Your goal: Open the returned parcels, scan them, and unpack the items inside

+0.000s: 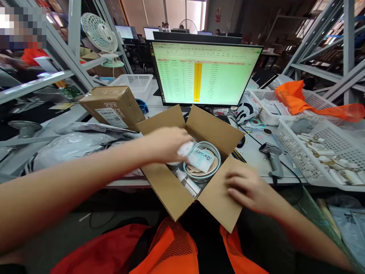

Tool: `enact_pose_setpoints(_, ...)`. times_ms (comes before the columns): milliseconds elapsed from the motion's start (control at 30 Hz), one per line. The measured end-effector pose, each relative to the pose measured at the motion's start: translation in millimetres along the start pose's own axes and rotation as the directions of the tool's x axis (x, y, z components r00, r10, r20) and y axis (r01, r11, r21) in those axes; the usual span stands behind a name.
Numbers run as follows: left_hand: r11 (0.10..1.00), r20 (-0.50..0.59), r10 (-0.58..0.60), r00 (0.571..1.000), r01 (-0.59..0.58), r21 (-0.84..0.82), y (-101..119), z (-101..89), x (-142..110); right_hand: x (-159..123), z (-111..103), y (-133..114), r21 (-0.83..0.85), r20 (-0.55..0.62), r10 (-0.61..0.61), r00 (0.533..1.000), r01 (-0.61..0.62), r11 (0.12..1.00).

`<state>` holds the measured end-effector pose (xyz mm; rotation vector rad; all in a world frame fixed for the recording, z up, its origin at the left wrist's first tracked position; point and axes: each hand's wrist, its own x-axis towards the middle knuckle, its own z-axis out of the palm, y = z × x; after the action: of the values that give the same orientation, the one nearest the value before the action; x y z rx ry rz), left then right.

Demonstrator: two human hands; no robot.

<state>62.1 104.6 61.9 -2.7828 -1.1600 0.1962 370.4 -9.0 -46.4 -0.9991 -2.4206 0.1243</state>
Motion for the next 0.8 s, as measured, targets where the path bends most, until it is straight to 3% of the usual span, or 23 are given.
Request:
enact_pose_setpoints(33, 0.997, 0.087, 0.076, 0.993, -0.075, -0.015, 24.4, 8.5, 5.8, 13.5, -12.4, 3.1, -0.055, 0.047, 0.059, 0.997, -0.057, 0.997)
enact_pose_setpoints(100, 0.994, 0.221, 0.109, 0.969, -0.113, 0.003, 60.7, 30.6, 16.8, 38.3, -24.7, 12.3, -0.188, 0.127, 0.166, 0.978, -0.141, 0.972)
enact_pose_setpoints(167, 0.994, 0.228, 0.078, 0.97, -0.093, 0.056, 76.6, 51.6, 25.0, 55.0, -23.6, 22.5, -0.268, 0.237, 0.235, 0.943, -0.169, 0.948)
enact_pose_setpoints(267, 0.991, 0.136, 0.101, 0.986, -0.111, 0.075, 71.1, 71.0, 27.6, 60.7, -11.5, 34.9, -0.226, 0.341, 0.27, 0.901, -0.2, 0.953)
enact_pose_setpoints(400, 0.987, 0.023, 0.162, 0.986, -0.162, 0.001, 49.9, 82.0, 16.0, 50.9, -0.8, 44.8, -0.082, 0.269, 0.255, 0.929, -0.242, 0.967)
enact_pose_setpoints(567, 0.991, -0.144, 0.054, 0.988, -0.071, -0.116, 37.9, 95.3, 3.2, 52.5, 5.8, 51.8, 0.051, 0.205, 0.219, 0.954, -0.234, 0.971)
enact_pose_setpoints(800, 0.955, -0.233, -0.035, 0.972, -0.037, -0.295, 30.5, 107.6, 3.5, 50.3, 22.3, 61.7, 0.203, 0.16, 0.227, 0.961, -0.257, 0.945)
